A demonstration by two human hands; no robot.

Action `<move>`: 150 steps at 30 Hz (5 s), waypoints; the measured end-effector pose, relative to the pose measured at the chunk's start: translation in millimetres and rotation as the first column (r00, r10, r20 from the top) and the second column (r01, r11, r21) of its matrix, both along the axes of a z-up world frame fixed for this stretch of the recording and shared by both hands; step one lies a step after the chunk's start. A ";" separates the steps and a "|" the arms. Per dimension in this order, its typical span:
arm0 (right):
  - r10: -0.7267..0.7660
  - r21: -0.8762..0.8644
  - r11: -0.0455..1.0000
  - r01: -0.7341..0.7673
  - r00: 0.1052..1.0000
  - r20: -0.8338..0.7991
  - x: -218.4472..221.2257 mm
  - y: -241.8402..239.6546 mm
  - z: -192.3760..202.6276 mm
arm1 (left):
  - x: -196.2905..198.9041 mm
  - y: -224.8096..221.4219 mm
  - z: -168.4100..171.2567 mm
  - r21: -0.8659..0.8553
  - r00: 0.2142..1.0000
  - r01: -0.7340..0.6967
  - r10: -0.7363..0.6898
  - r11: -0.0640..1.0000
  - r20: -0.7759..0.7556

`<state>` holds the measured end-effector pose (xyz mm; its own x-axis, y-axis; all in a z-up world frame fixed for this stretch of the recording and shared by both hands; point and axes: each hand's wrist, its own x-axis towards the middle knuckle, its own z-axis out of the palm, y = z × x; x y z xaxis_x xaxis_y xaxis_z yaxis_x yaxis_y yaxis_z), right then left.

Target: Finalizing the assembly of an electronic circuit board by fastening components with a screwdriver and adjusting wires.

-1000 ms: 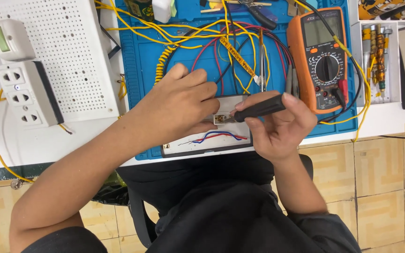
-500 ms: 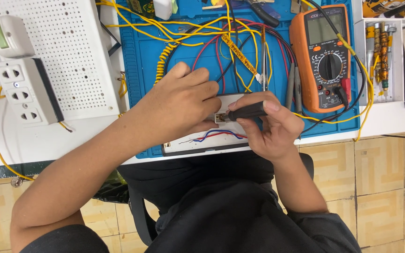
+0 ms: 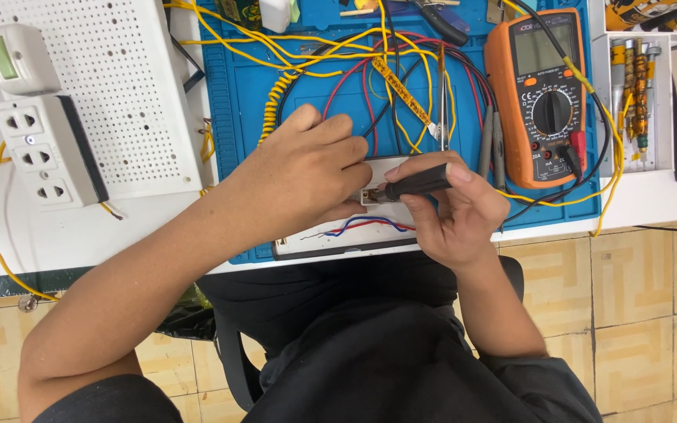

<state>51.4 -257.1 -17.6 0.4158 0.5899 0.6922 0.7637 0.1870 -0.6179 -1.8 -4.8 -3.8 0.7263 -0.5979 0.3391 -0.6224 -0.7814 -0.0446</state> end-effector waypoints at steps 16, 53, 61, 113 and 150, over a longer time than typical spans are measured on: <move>-0.011 0.024 1.000 0.011 1.000 0.028 -1.1 3.2 2.1 | -0.6 0.3 -0.3 -0.040 1.000 0.011 -0.011 0.999 0.017; -0.015 -0.066 0.997 0.033 0.967 0.253 6.2 -3.5 14.8 | 0.1 -1.7 -2.5 -0.053 1.000 0.003 -0.002 0.999 0.029; -0.074 0.006 0.997 0.075 0.958 0.278 19.9 2.7 9.9 | 0.4 -2.2 -3.5 -0.037 1.000 0.001 -0.001 0.999 0.010; -0.024 0.261 0.965 0.013 0.999 0.036 21.8 24.6 22.5 | -60.2 -107.2 32.8 -0.913 0.936 -0.314 0.248 0.261 -0.250; 0.016 0.147 0.989 -0.013 1.000 -0.016 23.0 22.9 -0.3 | -60.7 -99.3 28.2 -0.914 0.920 -0.336 0.286 0.228 -0.267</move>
